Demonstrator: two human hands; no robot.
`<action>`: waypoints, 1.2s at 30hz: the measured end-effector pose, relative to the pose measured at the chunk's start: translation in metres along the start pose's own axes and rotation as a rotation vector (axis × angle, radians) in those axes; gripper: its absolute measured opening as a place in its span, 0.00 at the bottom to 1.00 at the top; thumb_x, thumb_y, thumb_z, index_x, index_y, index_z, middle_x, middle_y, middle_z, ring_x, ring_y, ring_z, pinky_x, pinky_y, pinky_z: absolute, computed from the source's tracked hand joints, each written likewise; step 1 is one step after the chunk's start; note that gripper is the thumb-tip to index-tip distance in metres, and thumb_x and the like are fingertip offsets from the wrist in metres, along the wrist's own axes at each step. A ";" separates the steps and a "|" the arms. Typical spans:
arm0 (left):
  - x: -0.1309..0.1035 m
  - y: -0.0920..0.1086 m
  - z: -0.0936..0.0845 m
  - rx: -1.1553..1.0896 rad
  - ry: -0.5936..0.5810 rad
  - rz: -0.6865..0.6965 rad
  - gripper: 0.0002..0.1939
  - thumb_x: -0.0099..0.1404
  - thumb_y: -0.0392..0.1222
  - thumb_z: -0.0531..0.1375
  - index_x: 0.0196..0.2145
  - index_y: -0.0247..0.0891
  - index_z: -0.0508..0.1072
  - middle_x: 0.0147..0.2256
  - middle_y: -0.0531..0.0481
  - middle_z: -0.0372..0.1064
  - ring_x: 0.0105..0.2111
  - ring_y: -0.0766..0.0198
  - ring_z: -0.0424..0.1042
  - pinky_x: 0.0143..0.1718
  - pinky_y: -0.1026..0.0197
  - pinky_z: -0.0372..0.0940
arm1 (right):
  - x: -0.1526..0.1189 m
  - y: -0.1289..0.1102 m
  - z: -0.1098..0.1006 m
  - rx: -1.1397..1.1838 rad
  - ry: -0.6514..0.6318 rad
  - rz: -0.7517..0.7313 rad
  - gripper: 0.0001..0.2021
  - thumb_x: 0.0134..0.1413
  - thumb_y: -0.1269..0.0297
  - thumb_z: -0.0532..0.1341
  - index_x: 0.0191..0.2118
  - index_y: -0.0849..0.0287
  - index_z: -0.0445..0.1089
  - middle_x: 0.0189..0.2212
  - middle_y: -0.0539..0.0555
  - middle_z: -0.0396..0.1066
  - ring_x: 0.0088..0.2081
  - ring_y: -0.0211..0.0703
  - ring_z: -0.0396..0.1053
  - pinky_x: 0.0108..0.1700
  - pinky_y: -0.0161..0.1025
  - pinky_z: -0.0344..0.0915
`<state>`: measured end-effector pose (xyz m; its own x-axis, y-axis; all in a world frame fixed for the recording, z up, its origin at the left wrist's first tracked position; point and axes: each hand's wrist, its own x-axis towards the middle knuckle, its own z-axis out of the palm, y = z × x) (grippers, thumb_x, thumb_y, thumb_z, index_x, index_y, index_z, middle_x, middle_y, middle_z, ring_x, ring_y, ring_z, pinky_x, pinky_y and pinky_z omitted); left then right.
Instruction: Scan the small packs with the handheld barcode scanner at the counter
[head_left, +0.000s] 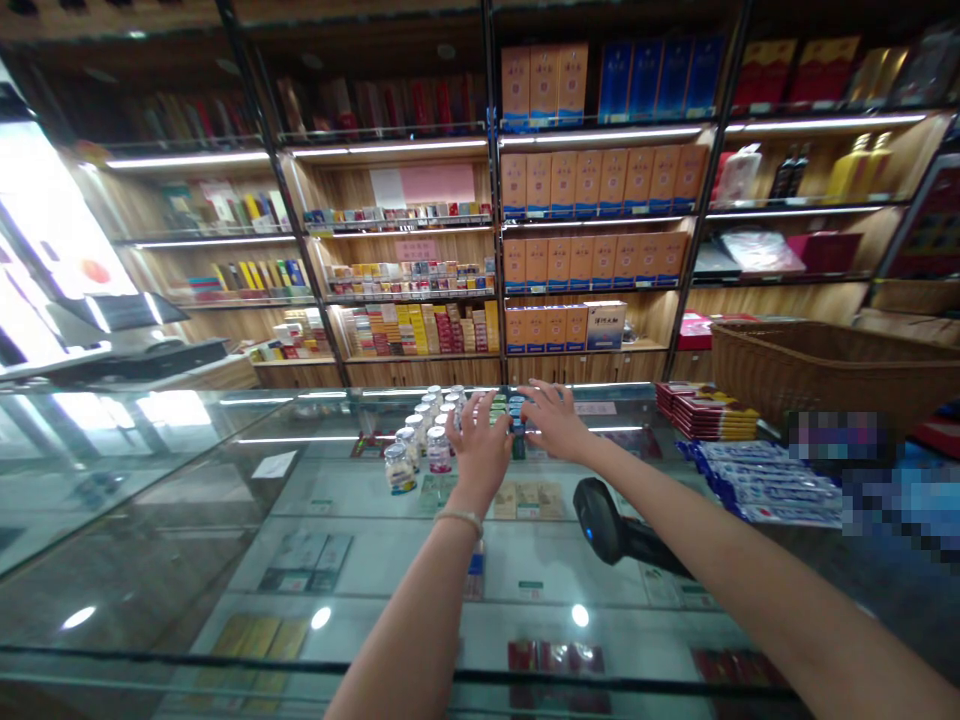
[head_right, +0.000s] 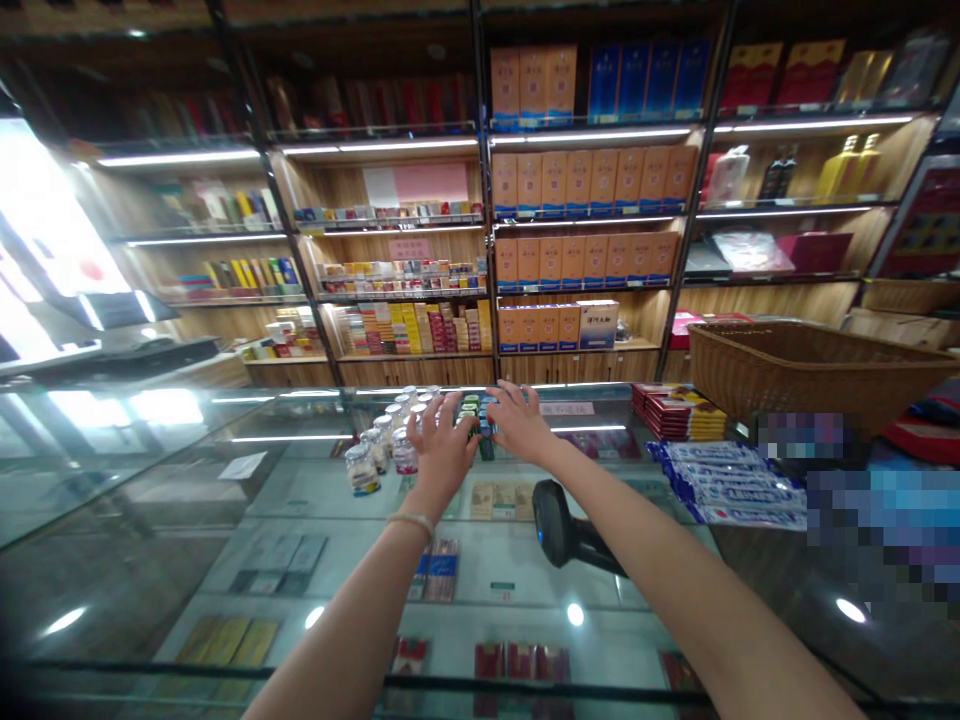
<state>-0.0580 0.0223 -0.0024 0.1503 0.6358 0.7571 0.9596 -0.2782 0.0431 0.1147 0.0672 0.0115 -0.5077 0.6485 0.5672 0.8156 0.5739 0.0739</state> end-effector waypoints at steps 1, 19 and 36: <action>0.000 0.000 0.000 0.001 -0.001 -0.006 0.09 0.63 0.40 0.65 0.42 0.48 0.77 0.66 0.47 0.62 0.67 0.44 0.55 0.67 0.31 0.40 | 0.000 0.000 0.001 -0.001 0.000 0.005 0.11 0.54 0.66 0.64 0.44 0.54 0.73 0.67 0.57 0.61 0.70 0.57 0.49 0.67 0.60 0.45; 0.003 -0.006 -0.004 -0.022 -0.002 -0.011 0.23 0.67 0.47 0.62 0.59 0.49 0.71 0.68 0.42 0.59 0.68 0.44 0.54 0.68 0.33 0.41 | -0.016 0.007 -0.017 -0.106 0.056 0.081 0.29 0.61 0.59 0.63 0.67 0.53 0.62 0.71 0.61 0.54 0.72 0.61 0.46 0.69 0.63 0.42; 0.004 0.012 -0.012 -0.027 -0.028 0.082 0.26 0.72 0.51 0.55 0.66 0.49 0.66 0.71 0.40 0.52 0.72 0.43 0.47 0.70 0.32 0.36 | -0.068 0.032 -0.043 -0.152 0.029 0.234 0.28 0.67 0.49 0.56 0.70 0.42 0.57 0.74 0.58 0.48 0.74 0.64 0.41 0.69 0.72 0.39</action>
<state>-0.0490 0.0130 0.0093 0.2353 0.6294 0.7406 0.9369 -0.3495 -0.0006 0.1873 0.0198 0.0109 -0.2947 0.7386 0.6063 0.9429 0.3278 0.0590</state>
